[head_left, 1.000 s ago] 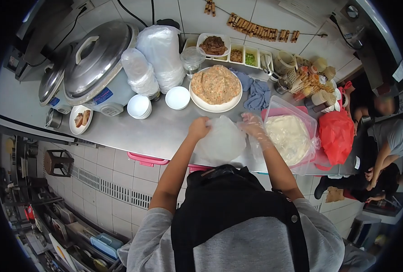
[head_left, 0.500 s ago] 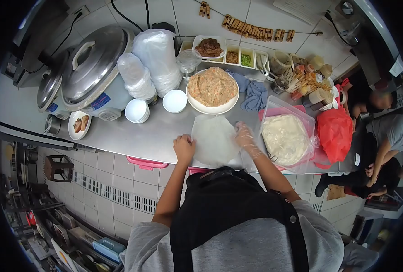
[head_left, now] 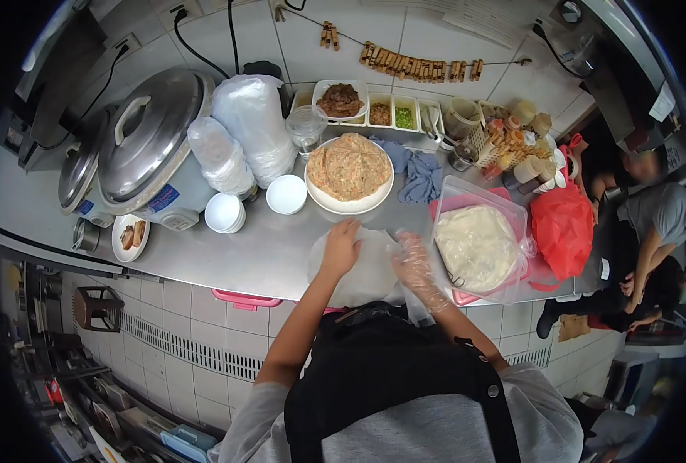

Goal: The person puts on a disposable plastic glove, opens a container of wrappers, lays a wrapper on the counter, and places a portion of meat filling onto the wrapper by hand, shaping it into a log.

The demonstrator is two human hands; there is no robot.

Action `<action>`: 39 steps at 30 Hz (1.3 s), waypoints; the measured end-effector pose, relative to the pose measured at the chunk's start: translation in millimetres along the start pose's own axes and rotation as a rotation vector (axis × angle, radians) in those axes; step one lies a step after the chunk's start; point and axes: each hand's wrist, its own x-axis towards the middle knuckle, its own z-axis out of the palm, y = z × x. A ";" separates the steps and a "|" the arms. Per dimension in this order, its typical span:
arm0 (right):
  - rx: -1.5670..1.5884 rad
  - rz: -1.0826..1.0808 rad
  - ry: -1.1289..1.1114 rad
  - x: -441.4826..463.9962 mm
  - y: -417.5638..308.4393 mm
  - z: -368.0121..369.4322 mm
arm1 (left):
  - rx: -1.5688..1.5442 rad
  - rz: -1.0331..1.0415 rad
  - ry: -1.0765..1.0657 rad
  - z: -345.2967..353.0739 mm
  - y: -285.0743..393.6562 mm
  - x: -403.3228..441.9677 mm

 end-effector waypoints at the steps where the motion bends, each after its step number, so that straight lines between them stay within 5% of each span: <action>1: 0.115 0.068 -0.141 -8.3 -3.1 3.3 | 0.021 0.106 -0.043 8.7 0.1 13.7; 5: 0.276 0.221 -0.443 -30.2 -22.4 -7.9 | 0.165 0.234 -0.285 20.8 7.6 39.0; 7: 0.258 0.226 -0.778 -38.8 -27.0 -16.6 | 0.171 0.245 -0.549 19.5 10.7 51.4; 11: 0.065 0.134 -0.775 -43.5 -33.7 -18.5 | 0.038 0.161 -0.649 14.6 23.4 69.3; 13: 0.035 0.162 -0.945 -37.8 -32.7 -18.5 | -0.086 0.102 -0.517 9.0 31.0 80.9; 14: 0.038 0.168 -0.942 -38.1 -32.2 -19.0 | -0.086 0.106 -0.523 6.5 35.3 85.8; 16: 0.034 0.125 -0.921 -39.4 -31.7 -18.5 | -0.099 0.197 -0.036 -5.3 48.7 92.9; 17: 0.036 0.125 -0.922 -40.8 -30.8 -17.8 | -0.129 0.142 0.035 -12.6 56.0 90.5; 21: 0.184 0.233 -0.878 -45.2 -24.0 -11.3 | -0.120 0.267 0.024 -14.3 43.7 51.8; 23: 0.260 0.300 -0.855 -46.4 -14.7 1.1 | -0.017 0.230 -0.181 -9.8 24.3 21.9; 25: -0.004 -0.037 -0.222 -50.5 -1.5 22.7 | 0.020 0.202 -0.166 -15.4 7.7 -4.9; 27: 0.132 0.101 -0.196 -32.8 12.5 32.0 | 0.054 0.168 -0.154 -21.8 -9.7 -20.9; 29: -0.339 -0.035 -0.193 -20.4 68.8 75.3 | 0.178 0.084 -0.185 -29.4 -23.8 -34.2; 31: -0.014 0.385 -0.221 20.7 18.4 20.3 | 0.229 0.080 -0.114 -23.4 -27.6 -35.4; 35: 0.278 0.388 -0.285 50.3 -9.7 -23.3 | 0.213 0.097 -0.103 0.2 10.1 -26.9; 37: 1.235 0.677 -0.257 51.7 -28.4 -41.1 | 0.238 0.061 -0.119 15.6 31.1 -25.1; 39: 1.478 0.628 -0.293 50.0 -32.2 -57.3 | 0.326 0.048 -0.277 30.1 25.6 -23.5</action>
